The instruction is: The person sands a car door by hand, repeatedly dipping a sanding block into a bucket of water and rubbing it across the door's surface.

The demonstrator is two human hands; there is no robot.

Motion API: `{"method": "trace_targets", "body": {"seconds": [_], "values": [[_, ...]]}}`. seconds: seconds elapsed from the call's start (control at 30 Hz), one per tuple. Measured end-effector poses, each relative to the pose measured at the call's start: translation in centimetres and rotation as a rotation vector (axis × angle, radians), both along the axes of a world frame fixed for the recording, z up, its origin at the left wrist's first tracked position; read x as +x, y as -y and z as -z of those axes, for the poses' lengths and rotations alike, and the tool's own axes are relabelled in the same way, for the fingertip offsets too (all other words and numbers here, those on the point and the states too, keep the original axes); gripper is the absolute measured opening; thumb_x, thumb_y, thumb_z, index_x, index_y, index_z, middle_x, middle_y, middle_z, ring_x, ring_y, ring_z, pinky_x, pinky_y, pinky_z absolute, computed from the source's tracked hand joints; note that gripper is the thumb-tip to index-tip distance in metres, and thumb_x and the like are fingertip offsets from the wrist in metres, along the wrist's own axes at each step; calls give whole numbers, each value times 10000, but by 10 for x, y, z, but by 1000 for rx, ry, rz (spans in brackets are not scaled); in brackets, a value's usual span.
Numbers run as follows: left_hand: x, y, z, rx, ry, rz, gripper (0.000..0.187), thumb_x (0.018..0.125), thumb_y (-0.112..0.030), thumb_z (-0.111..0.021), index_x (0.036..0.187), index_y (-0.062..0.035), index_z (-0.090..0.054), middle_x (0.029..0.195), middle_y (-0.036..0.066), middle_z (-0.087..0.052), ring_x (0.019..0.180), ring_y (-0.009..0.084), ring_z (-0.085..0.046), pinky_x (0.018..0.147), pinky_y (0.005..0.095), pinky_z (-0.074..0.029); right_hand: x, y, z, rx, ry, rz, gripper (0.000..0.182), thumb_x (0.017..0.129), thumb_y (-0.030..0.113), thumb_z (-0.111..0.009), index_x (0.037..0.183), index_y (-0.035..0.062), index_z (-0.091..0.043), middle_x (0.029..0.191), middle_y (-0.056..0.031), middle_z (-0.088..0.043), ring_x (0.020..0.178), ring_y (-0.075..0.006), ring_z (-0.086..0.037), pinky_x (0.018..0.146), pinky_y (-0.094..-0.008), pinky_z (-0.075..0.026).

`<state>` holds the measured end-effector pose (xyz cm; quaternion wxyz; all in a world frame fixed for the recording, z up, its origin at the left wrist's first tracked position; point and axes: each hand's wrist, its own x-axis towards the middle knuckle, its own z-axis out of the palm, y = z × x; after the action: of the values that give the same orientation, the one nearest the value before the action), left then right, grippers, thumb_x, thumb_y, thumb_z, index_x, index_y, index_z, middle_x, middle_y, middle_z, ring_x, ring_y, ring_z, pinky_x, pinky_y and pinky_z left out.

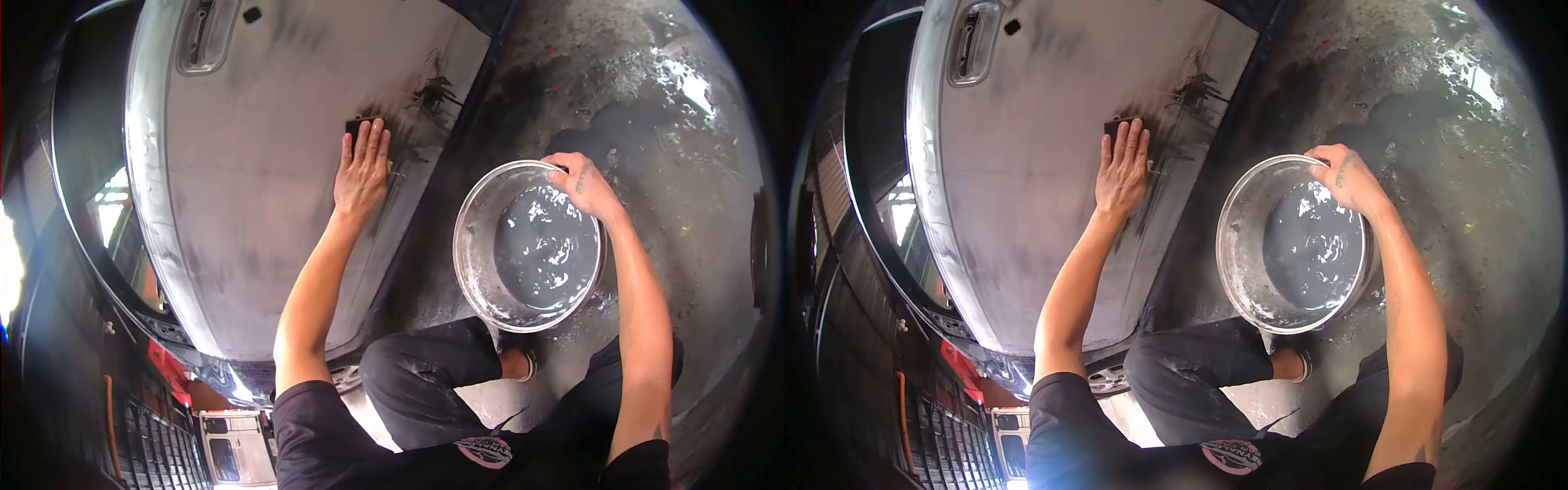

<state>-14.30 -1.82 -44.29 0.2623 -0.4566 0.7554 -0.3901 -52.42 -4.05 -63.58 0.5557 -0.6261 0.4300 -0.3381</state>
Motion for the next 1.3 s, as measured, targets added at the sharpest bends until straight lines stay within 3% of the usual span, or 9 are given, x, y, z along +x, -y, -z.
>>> {"method": "trace_targets", "body": {"seconds": [0.2,0.27,0.53,0.77,0.83,1.03,1.13,1.23,1.3], "values": [[6,0,-3,20,91,68,657,991,-172,-495,1614,-10,-362,1737,156,-241,1627,318,-155,1313,539,-114,5,3,15,-54,-3,2,316,980,107,-633,1260,-24,-695,1072,-188,-768,994,-280,-726,926,-394,-533],[7,1,-3,17,135,49,632,1026,-225,-500,1608,-11,-373,1734,155,-245,1625,318,-164,1308,544,-121,5,4,15,-1,-38,-22,343,997,166,-627,1285,-7,-697,1207,-235,-721,1145,-348,-690,987,-419,-518],[6,13,8,-52,95,83,695,1028,-432,-564,1597,-62,-414,1719,118,-295,1607,307,-221,1298,518,-168,7,4,12,-3,19,-63,358,982,156,-601,1280,-25,-683,1077,-169,-756,1006,-239,-702,922,-364,-517],[143,-207,4,-55,192,-158,674,1002,-424,-578,1590,-117,-458,1709,76,-338,1592,247,-278,1282,515,-200,5,1,4,5,-16,-50,357,1000,156,-598,1299,-22,-678,1113,-185,-759,1039,-280,-711,956,-372,-511],[123,-172,0,-33,129,-137,699,985,-424,-618,1583,-98,-461,1703,88,-344,1586,262,-286,1266,530,-220,7,-7,-6,-34,-116,70,347,1009,153,-596,1297,-19,-680,1106,-180,-762,1032,-279,-713,947,-375,-516],[-29,63,11,-219,47,182,635,1008,-409,-615,1519,-45,-516,1632,101,-435,1540,274,-351,1239,512,-288,11,4,20,4,41,-91,361,985,150,-608,1295,-18,-684,1058,-137,-762,984,-205,-695,898,-335,-518],[4,-4,1,-131,61,85,645,1013,-414,-603,1534,-48,-502,1669,75,-393,1551,276,-335,1261,510,-247,5,4,14,55,68,-67,358,973,151,-610,1280,-16,-688,1047,-138,-753,959,-190,-678,873,-321,-512],[101,-162,2,-14,121,-175,673,998,-433,-604,1556,-73,-492,1713,46,-330,1585,244,-283,1279,504,-205,5,10,30,-1,104,-108,359,979,152,-607,1288,-14,-682,1065,-163,-749,984,-230,-692,903,-340,-515],[113,-164,2,-6,171,-213,680,988,-443,-604,1560,-92,-497,1720,35,-320,1596,218,-266,1287,494,-190,2,4,14,-17,22,-34,360,982,156,-607,1290,-15,-679,1079,-171,-748,1000,-253,-696,922,-353,-514]]}}
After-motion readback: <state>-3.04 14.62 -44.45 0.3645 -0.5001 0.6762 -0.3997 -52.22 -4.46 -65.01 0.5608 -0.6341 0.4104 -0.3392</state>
